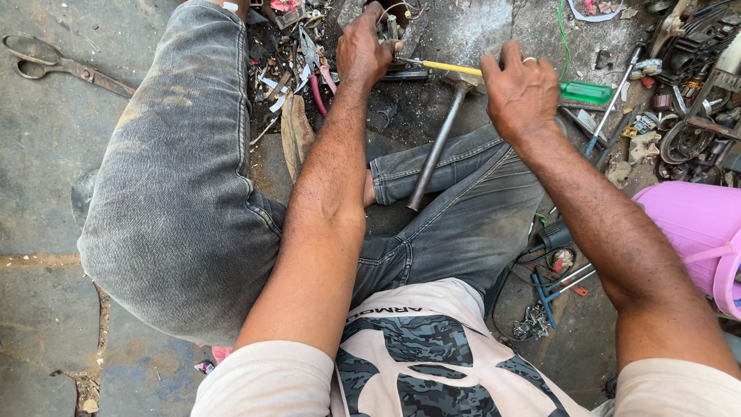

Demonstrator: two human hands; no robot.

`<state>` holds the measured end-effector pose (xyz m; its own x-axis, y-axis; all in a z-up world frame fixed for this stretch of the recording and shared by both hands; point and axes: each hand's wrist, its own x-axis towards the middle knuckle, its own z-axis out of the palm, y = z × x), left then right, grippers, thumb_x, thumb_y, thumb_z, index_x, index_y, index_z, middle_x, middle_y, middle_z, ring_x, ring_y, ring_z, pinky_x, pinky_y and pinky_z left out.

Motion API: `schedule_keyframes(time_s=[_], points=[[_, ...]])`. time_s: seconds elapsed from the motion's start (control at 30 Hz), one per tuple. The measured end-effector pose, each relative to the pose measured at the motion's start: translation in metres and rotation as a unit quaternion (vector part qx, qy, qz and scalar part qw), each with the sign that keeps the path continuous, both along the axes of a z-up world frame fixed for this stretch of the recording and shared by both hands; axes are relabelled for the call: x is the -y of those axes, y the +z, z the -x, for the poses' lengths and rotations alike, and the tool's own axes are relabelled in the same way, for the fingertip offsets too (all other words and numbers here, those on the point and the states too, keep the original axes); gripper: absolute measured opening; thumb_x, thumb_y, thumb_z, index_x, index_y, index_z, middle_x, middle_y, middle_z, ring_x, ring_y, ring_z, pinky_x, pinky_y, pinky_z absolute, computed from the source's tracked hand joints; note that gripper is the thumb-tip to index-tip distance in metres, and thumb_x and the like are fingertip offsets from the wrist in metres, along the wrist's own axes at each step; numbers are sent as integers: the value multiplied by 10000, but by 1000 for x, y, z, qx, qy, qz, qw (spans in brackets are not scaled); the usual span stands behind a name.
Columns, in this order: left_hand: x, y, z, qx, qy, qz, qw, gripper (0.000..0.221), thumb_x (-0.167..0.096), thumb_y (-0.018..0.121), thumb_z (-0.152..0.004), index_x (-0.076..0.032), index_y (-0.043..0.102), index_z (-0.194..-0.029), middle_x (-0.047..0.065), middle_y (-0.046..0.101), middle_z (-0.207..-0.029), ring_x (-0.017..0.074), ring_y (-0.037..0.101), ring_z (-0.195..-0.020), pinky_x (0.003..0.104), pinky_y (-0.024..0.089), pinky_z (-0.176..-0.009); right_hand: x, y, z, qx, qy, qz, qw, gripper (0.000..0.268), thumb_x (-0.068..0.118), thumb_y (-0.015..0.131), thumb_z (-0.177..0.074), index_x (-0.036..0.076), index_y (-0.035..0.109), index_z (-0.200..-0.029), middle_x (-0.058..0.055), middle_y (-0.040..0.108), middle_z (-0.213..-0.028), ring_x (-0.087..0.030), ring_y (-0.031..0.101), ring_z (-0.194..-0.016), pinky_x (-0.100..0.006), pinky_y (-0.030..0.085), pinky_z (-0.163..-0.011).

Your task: The person uses a screwdriver and a hammer to disassemble and work on a mechanical carburetor-like part while sitting on a floor cluttered with tools.

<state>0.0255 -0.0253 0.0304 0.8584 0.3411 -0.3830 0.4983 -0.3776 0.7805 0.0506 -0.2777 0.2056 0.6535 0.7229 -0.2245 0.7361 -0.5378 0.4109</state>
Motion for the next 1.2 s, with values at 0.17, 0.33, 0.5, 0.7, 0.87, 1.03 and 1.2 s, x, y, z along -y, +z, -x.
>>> schedule_keyframes(time_s=[0.17, 0.33, 0.5, 0.7, 0.87, 1.03, 1.2], points=[[0, 1, 0, 10, 8, -3, 1000, 558, -330, 839, -790, -259, 611, -1294, 64, 720, -1246, 254, 714, -1097, 538, 564, -967, -11, 0, 4, -8, -24, 52, 998, 255, 277, 671, -1036, 27, 642, -993, -94, 573, -810, -167, 570, -631, -346, 522, -554], [2, -10, 1, 36, 29, -15, 999, 641, -300, 843, -772, -255, 575, -1353, 89, 689, -1282, 267, 712, -1090, 560, 550, -956, -8, -10, 3, -12, -1, 35, 999, 56, 61, 659, -1030, 65, 633, -1079, -93, 596, -955, -146, 588, -731, -328, 539, -615], [1, -3, 3, 6, 8, 1, 1000, 573, -352, 839, -816, -290, 617, -1341, 52, 718, -1296, 254, 704, -1154, 529, 560, -1011, -18, -18, 5, -18, -41, 63, 997, 103, 115, 624, -1008, 48, 650, -1082, -104, 589, -902, -137, 577, -616, -316, 510, -484], [0, -2, 2, 18, 15, 1, 1000, 629, -337, 837, -800, -278, 580, -1371, 66, 701, -1295, 265, 693, -1141, 542, 552, -980, -20, -21, 3, -1, 25, -9, 1000, 64, 122, 654, -1041, 69, 632, -1012, -79, 560, -886, -142, 570, -717, -331, 510, -594], [-2, -4, 1, 10, 13, 6, 1000, 630, -305, 834, -825, -275, 565, -1395, 73, 691, -1314, 259, 697, -1148, 542, 545, -1004, -29, -25, 7, 0, 8, -27, 1000, 81, 40, 654, -961, 67, 652, -1037, -80, 569, -894, -109, 532, -613, -300, 481, -486], [-1, -2, 1, 14, 13, 2, 1000, 599, -306, 836, -817, -278, 587, -1361, 53, 692, -1320, 260, 692, -1148, 547, 542, -996, -25, -33, 5, -6, 13, 11, 1000, 115, 130, 634, -1082, 63, 620, -990, -65, 514, -874, -136, 554, -711, -320, 502, -588], [-1, -3, 2, -12, 4, 12, 1000, 565, -324, 832, -843, -267, 603, -1357, 44, 705, -1316, 233, 712, -1146, 516, 559, -1023, -33, -35, 3, -33, 14, -48, 998, 85, 23, 636, -1000, 70, 652, -1069, -103, 564, -958, -132, 576, -683, -308, 500, -530]])
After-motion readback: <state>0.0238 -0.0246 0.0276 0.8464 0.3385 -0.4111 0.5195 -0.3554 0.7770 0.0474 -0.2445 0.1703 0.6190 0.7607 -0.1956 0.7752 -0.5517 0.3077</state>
